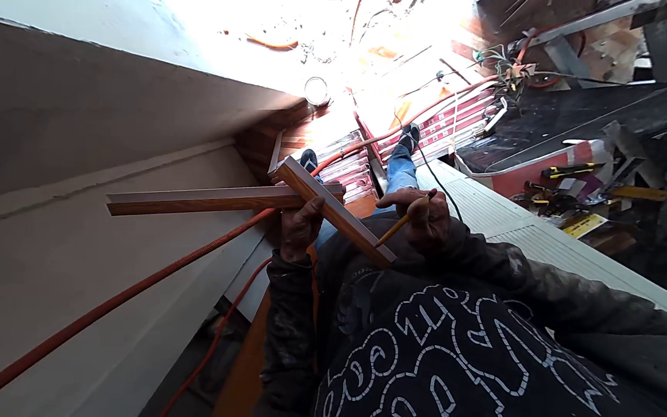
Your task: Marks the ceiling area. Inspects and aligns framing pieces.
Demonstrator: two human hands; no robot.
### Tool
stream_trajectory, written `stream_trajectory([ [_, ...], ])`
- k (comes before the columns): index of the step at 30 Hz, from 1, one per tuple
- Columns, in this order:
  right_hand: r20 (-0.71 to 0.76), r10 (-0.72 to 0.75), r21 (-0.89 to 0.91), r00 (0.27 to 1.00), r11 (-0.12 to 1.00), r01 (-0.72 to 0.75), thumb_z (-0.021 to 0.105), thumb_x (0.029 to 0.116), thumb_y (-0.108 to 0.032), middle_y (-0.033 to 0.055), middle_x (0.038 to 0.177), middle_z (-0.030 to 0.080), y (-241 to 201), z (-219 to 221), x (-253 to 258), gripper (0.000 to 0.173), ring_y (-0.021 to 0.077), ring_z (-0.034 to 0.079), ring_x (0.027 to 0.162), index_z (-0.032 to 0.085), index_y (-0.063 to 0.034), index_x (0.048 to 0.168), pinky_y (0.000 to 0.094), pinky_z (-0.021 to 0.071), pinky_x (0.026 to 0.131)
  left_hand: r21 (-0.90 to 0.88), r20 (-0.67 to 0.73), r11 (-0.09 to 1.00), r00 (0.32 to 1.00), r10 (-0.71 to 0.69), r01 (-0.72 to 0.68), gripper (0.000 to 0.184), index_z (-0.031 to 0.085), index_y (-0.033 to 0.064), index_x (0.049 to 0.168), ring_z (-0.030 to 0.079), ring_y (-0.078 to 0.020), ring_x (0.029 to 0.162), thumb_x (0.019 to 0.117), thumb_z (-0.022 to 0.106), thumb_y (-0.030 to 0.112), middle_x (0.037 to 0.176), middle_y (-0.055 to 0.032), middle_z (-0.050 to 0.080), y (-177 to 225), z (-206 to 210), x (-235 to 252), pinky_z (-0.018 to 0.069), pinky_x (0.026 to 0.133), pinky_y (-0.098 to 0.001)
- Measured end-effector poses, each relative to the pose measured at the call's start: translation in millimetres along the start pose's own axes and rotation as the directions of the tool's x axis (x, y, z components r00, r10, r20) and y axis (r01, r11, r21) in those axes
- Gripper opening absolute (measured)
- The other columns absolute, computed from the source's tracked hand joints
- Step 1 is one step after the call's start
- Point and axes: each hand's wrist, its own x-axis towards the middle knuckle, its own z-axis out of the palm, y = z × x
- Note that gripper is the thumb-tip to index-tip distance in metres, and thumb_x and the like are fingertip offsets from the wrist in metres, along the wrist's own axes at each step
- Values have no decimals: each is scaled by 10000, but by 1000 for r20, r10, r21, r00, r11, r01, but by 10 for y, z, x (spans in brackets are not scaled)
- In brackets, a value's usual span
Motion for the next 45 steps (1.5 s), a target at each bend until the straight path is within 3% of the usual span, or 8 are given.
stream_trajectory([
  [13, 48, -9, 71, 999, 997, 5, 500, 1083, -301, 70, 835, 696, -80, 40, -31, 417, 54, 657, 704, 732, 35, 999, 213, 569, 602, -40, 23, 999, 999, 33, -33, 372, 664, 217, 1230, 727, -89, 845, 889, 786, 131, 1039, 9, 746, 9, 23, -9, 621, 733, -261],
  [19, -37, 78, 36, 996, 996, -77, 400, 1105, -285, 79, 1004, 629, 26, 49, -43, 388, 137, 637, 960, 600, -67, 853, 278, 561, 806, -17, 10, 999, 999, 38, -38, 380, 664, 214, 1229, 726, -98, 844, 880, 795, 142, 1039, 4, 746, 10, 25, -11, 621, 737, -270],
  [23, 204, 195, -132, 959, 977, -171, 512, 1061, -197, 112, 920, 675, 99, 77, -83, 300, 146, 648, 764, 708, 18, 986, 301, 578, 690, 14, -14, 1000, 1000, 26, -26, 335, 673, 225, 1191, 714, -74, 787, 883, 795, 176, 976, 22, 744, 12, 36, -15, 611, 691, -246],
  [27, 281, 258, -201, 924, 958, -207, 499, 1038, -187, 117, 951, 720, 42, 175, -142, 307, 180, 696, 849, 741, 1, 1045, 337, 596, 774, 8, -11, 1000, 1000, 23, -23, 314, 689, 215, 1183, 720, -88, 818, 889, 791, 181, 992, 12, 747, 8, 25, -19, 616, 728, -267],
  [29, 220, 227, -172, 949, 966, -191, 427, 1059, -202, 115, 980, 698, 7, 174, -123, 380, 171, 662, 924, 741, 7, 1013, 315, 569, 833, 5, -1, 1000, 1000, 30, -30, 331, 681, 210, 1192, 721, -92, 835, 884, 792, 160, 1009, 8, 746, 19, 24, -27, 616, 739, -271],
  [34, 97, 31, -228, 995, 974, -8, 364, 1095, -314, 91, 774, 689, -14, 37, -34, 498, 143, 651, 728, 731, -3, 967, 313, 544, 696, 19, 9, 1000, 1000, 21, -22, 346, 662, 229, 1219, 723, -91, 841, 898, 782, 185, 1025, 21, 743, 29, 24, -25, 620, 733, -276],
  [39, 103, -115, -146, 988, 981, 129, 603, 1027, -259, 101, 873, 719, -71, -43, -39, 314, 133, 691, 819, 752, 16, 1003, 279, 594, 755, 21, 11, 1000, 1000, 17, -17, 364, 654, 233, 1245, 723, -99, 847, 905, 780, 202, 1034, 9, 742, 7, 12, -14, 622, 730, -285],
  [45, 154, -165, -196, 974, 961, 194, 649, 988, -197, 137, 961, 741, -125, -45, -109, 237, 191, 713, 910, 761, 4, 1044, 328, 595, 840, -42, 13, 999, 1000, 17, -17, 356, 660, 175, 1232, 737, -141, 913, 897, 779, 152, 1058, -27, 751, 2, 47, 105, 626, 820, -350],
])
